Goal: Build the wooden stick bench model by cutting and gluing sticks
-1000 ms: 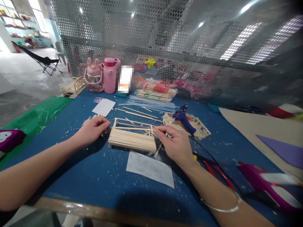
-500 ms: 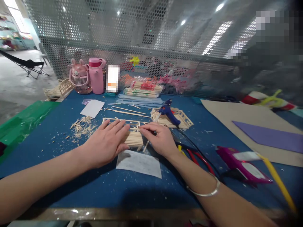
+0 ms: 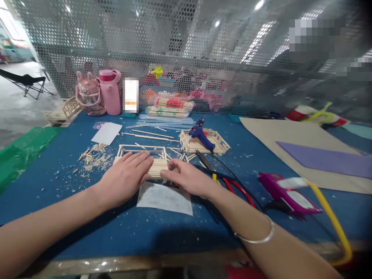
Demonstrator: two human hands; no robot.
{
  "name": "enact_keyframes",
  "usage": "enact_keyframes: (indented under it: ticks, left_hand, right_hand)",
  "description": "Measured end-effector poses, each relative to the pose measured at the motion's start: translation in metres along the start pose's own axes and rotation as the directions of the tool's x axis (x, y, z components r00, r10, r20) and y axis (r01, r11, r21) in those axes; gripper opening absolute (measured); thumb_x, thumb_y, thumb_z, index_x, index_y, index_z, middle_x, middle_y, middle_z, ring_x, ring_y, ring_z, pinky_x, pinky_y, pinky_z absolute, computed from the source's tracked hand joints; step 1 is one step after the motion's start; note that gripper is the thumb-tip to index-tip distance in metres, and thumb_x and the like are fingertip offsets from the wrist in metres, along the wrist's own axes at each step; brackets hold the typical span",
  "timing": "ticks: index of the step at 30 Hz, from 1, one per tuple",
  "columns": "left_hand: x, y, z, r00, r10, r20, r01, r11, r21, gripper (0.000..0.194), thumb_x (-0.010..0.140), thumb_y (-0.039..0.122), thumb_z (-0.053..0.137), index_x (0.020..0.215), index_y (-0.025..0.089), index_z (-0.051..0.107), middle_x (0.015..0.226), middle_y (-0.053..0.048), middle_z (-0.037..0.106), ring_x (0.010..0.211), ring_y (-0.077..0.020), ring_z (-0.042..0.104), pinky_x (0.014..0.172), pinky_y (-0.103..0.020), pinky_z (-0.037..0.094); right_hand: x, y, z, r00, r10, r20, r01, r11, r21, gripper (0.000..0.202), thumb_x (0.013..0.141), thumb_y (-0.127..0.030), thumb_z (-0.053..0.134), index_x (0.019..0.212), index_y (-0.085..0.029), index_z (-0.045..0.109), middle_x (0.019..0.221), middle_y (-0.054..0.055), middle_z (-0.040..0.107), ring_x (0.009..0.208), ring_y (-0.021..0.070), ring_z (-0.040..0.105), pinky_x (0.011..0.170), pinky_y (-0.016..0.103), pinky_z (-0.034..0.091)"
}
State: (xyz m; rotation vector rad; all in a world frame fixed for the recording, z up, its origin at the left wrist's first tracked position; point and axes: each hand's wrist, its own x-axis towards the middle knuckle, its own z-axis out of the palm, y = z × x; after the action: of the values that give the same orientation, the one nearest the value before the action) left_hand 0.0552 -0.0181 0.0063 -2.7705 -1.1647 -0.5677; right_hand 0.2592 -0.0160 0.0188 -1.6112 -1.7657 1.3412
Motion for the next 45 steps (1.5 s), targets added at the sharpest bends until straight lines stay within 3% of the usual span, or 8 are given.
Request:
enact_keyframes:
  ticks: [3,5,8,10,14,19,24,45]
  left_hand:
    - [-0.005,-0.012,-0.018,0.967,-0.195,-0.162,0.170,0.973,-0.153,0.040,0.090,0.034,0.031,0.122,0.017,0.048,0.131,-0.010,0.050,0.121,-0.0223,0.043,0.102,-0.045,0.032]
    - [-0.011,-0.029,-0.025,0.848,-0.482,-0.219,0.410,0.860,-0.305,0.043,0.088,0.042,0.032,0.118,0.017,0.051,0.122,-0.010,0.056,0.111,-0.0235,0.051,0.094,-0.043,0.040]
    - [-0.021,-0.055,-0.019,0.657,-0.753,0.027,0.628,0.527,-0.572,0.056,0.082,0.058,0.034,0.114,0.016,0.053,0.109,-0.012,0.062,0.093,-0.0250,0.060,0.078,-0.040,0.049]
    - [-0.024,-0.067,-0.010,0.614,-0.746,0.259,0.641,0.279,-0.716,0.060,0.081,0.061,0.033,0.113,0.014,0.054,0.110,-0.014,0.062,0.090,-0.0240,0.061,0.075,-0.038,0.050]
    - [-0.025,-0.074,-0.003,0.724,-0.591,0.356,0.491,0.078,-0.868,0.053,0.084,0.053,0.036,0.121,0.017,0.049,0.114,-0.013,0.060,0.086,-0.0195,0.062,0.075,-0.036,0.050]
    - [-0.034,-0.075,-0.020,0.821,-0.529,0.214,0.376,0.218,-0.901,0.040,0.084,0.038,0.046,0.119,0.019,0.051,0.119,-0.012,0.057,0.097,-0.0197,0.059,0.079,-0.036,0.050]
    - [-0.043,-0.077,-0.023,0.928,-0.310,0.208,0.306,0.316,-0.898,0.060,0.076,0.018,0.057,0.132,0.022,0.036,0.123,-0.014,0.054,0.107,-0.0216,0.055,0.085,-0.039,0.047]
    - [-0.040,-0.075,-0.014,0.941,-0.279,0.190,0.280,0.331,-0.901,0.069,0.075,0.015,0.056,0.137,0.024,0.027,0.117,-0.015,0.059,0.103,-0.0216,0.058,0.086,-0.043,0.046]
  right_hand:
    - [0.001,0.002,0.004,1.000,0.018,0.018,-0.020,0.995,0.099,0.027,0.074,-0.041,0.060,0.076,-0.019,0.044,0.043,-0.010,0.043,0.031,0.0031,0.030,0.032,0.017,0.020]
    - [0.004,0.005,0.006,0.999,0.021,0.042,-0.028,0.984,0.178,0.025,0.074,-0.040,0.060,0.073,-0.019,0.046,0.041,-0.011,0.041,0.029,0.0030,0.028,0.029,0.017,0.020]
    - [0.009,0.009,0.007,0.997,-0.014,0.070,-0.006,0.960,0.281,0.023,0.070,-0.036,0.064,0.072,-0.018,0.050,0.043,-0.010,0.041,0.028,0.0024,0.028,0.028,0.017,0.022]
    - [0.012,0.012,0.007,0.998,-0.048,0.037,0.033,0.941,0.336,0.022,0.066,-0.032,0.066,0.074,-0.017,0.052,0.050,-0.009,0.047,0.031,0.0013,0.032,0.030,0.016,0.027]
    - [0.017,0.014,0.005,0.996,-0.085,-0.012,0.084,0.928,0.362,0.025,0.061,-0.030,0.069,0.074,-0.016,0.052,0.057,-0.007,0.052,0.037,0.0014,0.037,0.035,0.016,0.035]
    - [0.020,0.016,0.005,0.994,-0.108,-0.025,0.110,0.924,0.367,0.029,0.060,-0.035,0.071,0.072,-0.016,0.053,0.051,-0.009,0.044,0.037,0.0031,0.035,0.037,0.019,0.038]
    - [0.021,0.016,0.005,0.993,-0.113,-0.032,0.116,0.925,0.361,0.030,0.061,-0.036,0.070,0.073,-0.016,0.052,0.050,-0.010,0.041,0.038,0.0037,0.035,0.037,0.020,0.037]
    - [0.020,0.015,0.007,0.991,-0.125,-0.036,0.130,0.931,0.342,0.025,0.064,-0.035,0.068,0.070,-0.016,0.052,0.052,-0.009,0.044,0.037,0.0034,0.037,0.037,0.020,0.038]
